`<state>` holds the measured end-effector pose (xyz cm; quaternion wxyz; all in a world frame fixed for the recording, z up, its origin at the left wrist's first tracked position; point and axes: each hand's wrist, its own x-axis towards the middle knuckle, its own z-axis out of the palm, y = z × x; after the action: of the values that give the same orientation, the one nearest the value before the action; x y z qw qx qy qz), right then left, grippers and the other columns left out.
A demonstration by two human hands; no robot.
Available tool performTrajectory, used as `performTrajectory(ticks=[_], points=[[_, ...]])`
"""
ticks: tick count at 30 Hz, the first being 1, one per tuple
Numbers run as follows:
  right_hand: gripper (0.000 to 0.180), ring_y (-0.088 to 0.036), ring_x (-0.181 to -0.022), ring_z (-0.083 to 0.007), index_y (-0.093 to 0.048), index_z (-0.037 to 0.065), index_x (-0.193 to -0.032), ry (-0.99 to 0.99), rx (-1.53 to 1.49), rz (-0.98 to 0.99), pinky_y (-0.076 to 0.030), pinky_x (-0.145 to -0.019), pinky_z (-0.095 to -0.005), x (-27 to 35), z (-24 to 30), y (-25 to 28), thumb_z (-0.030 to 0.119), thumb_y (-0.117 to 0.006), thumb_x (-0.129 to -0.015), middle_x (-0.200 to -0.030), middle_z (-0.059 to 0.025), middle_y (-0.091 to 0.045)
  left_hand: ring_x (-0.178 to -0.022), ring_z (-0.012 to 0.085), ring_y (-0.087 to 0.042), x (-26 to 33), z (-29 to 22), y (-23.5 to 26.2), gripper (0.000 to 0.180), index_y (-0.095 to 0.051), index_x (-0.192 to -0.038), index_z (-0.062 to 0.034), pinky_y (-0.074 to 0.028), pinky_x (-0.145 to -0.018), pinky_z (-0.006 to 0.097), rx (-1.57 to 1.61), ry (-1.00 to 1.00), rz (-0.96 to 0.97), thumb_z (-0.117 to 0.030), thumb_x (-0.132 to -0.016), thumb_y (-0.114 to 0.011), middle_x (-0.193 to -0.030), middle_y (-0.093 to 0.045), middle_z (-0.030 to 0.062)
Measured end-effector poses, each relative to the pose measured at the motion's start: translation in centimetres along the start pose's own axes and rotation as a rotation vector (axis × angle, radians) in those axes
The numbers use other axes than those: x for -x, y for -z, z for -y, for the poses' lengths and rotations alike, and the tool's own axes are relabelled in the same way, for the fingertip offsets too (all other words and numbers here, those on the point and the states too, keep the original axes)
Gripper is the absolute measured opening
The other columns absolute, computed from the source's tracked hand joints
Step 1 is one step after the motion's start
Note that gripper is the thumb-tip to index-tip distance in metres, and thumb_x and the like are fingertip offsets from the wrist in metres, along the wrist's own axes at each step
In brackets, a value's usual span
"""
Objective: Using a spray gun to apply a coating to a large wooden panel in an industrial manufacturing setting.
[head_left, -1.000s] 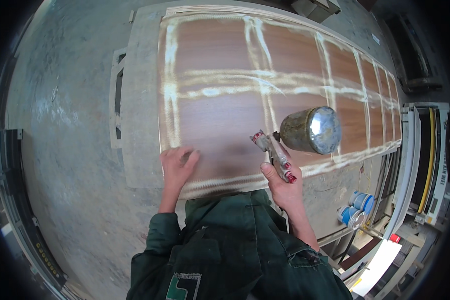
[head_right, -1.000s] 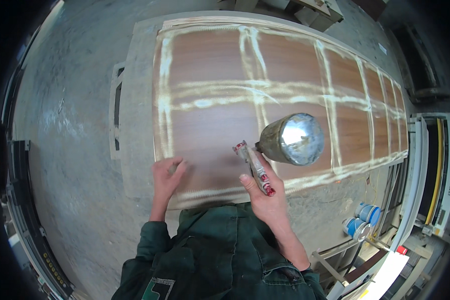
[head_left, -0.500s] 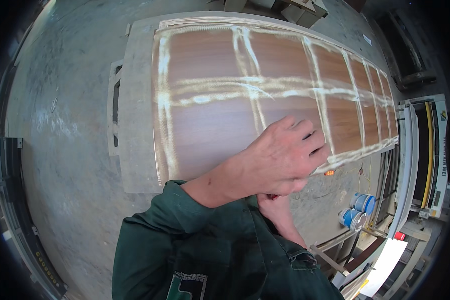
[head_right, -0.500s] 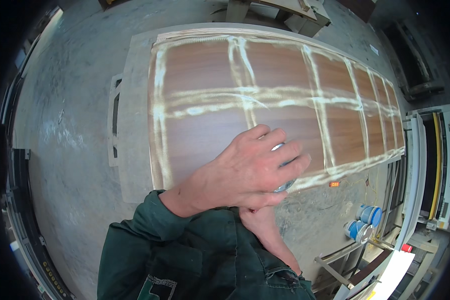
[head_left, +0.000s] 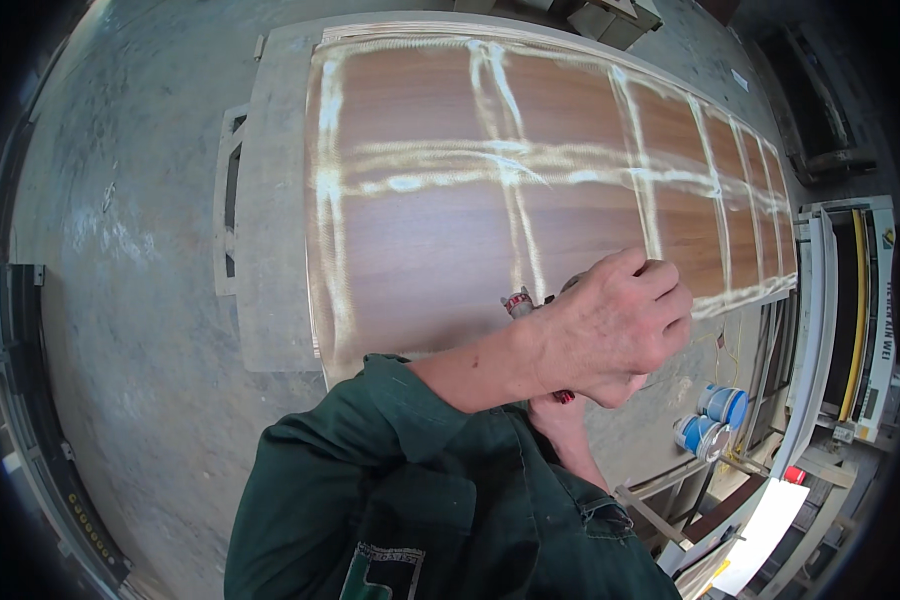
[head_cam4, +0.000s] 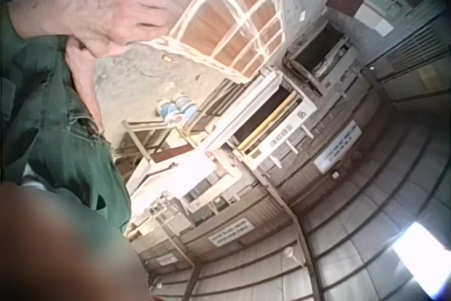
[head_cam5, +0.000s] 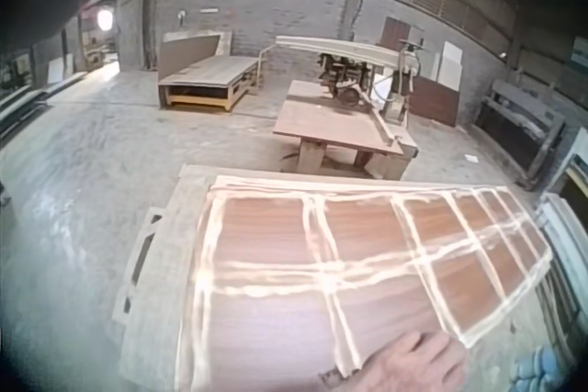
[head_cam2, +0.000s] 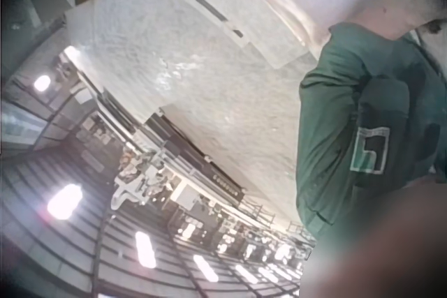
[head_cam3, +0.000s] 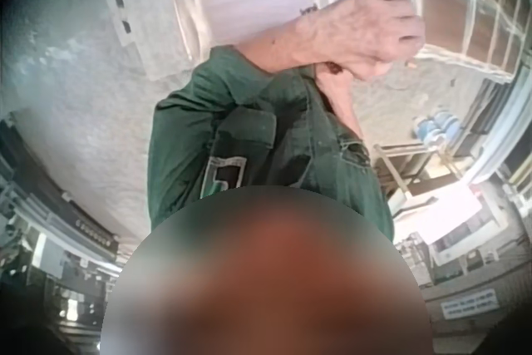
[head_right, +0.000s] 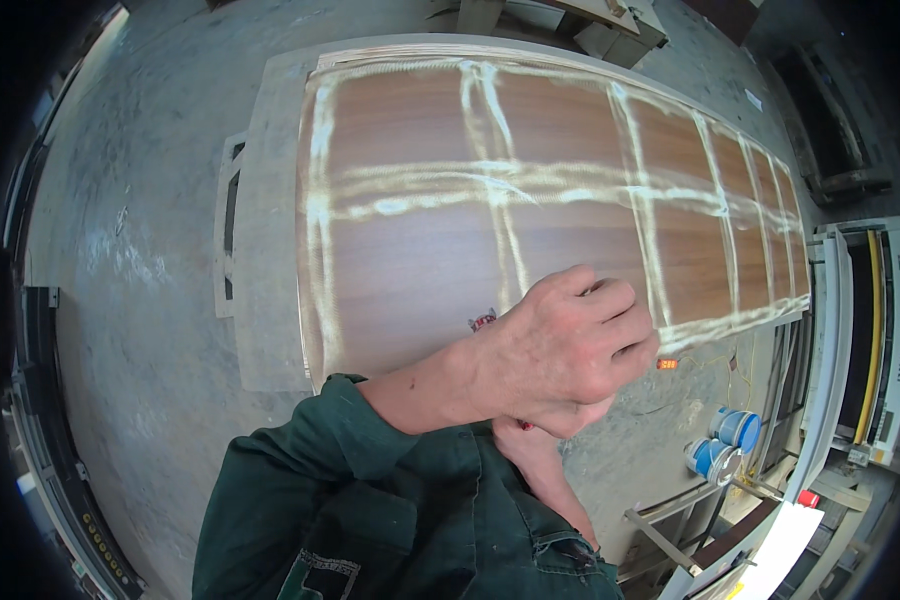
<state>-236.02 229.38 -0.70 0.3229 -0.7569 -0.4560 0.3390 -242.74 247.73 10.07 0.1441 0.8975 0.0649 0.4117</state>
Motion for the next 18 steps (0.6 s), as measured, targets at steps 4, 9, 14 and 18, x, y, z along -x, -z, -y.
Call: performTrajectory(ticks=[4,9,14,18], points=[[0.031,-0.068,-0.108,-0.023,-0.065,0.003,-0.13,0.231,0.09,-0.138,-0.051,-0.097,-0.0393,-1.7,0.7,-0.4,0.014,-0.066,-0.101,-0.111,-0.0091,-0.072,-0.107,0.0239,-0.062,0.4,-0.4,1.2,0.057,-0.074,-0.113,-0.0079,-0.046,-0.089,0.043,0.112,0.017,-0.246,-0.042,-0.068,-0.081,-0.106,-0.068,0.0065],[0.053,-0.065,-0.113,-0.0167,-0.053,0.002,-0.15,-0.004,-0.45,-0.105,-0.051,-0.099,-0.032,-4.3,5.2,0.9,0.011,-0.071,-0.1,-0.126,-0.0107,-0.069,-0.089,0.0248,-0.065,6.2,2.3,5.7,0.039,-0.074,-0.115,-0.0094,-0.047,-0.079,0.039,0.259,0.362,0.027,-0.017,-0.077,-0.078,-0.103,-0.067,0.0067],[0.072,-0.062,-0.129,-0.0186,-0.046,0.002,-0.158,-0.149,-0.218,0.02,-0.049,-0.105,-0.0313,-4.3,6.8,2.4,0.012,-0.075,-0.092,-0.144,-0.0197,-0.065,-0.085,0.0224,-0.062,4.9,-0.9,5.5,0.03,-0.074,-0.105,-0.0073,-0.046,-0.071,0.036,0.283,0.15,0.254,-0.008,-0.074,-0.075,-0.1,-0.065,0.0028],[0.071,-0.057,-0.14,-0.0223,-0.047,0.002,-0.158,0.166,-0.267,-0.056,-0.046,-0.112,-0.0343,-3.6,6.3,2.5,0.013,-0.073,-0.092,-0.148,-0.0181,-0.062,-0.091,0.0193,-0.057,3.8,-2.4,5.0,0.023,-0.071,-0.093,-0.0092,-0.043,-0.066,0.036,0.077,-0.054,0.417,-0.015,-0.071,-0.069,-0.099,-0.062,0.0023]])
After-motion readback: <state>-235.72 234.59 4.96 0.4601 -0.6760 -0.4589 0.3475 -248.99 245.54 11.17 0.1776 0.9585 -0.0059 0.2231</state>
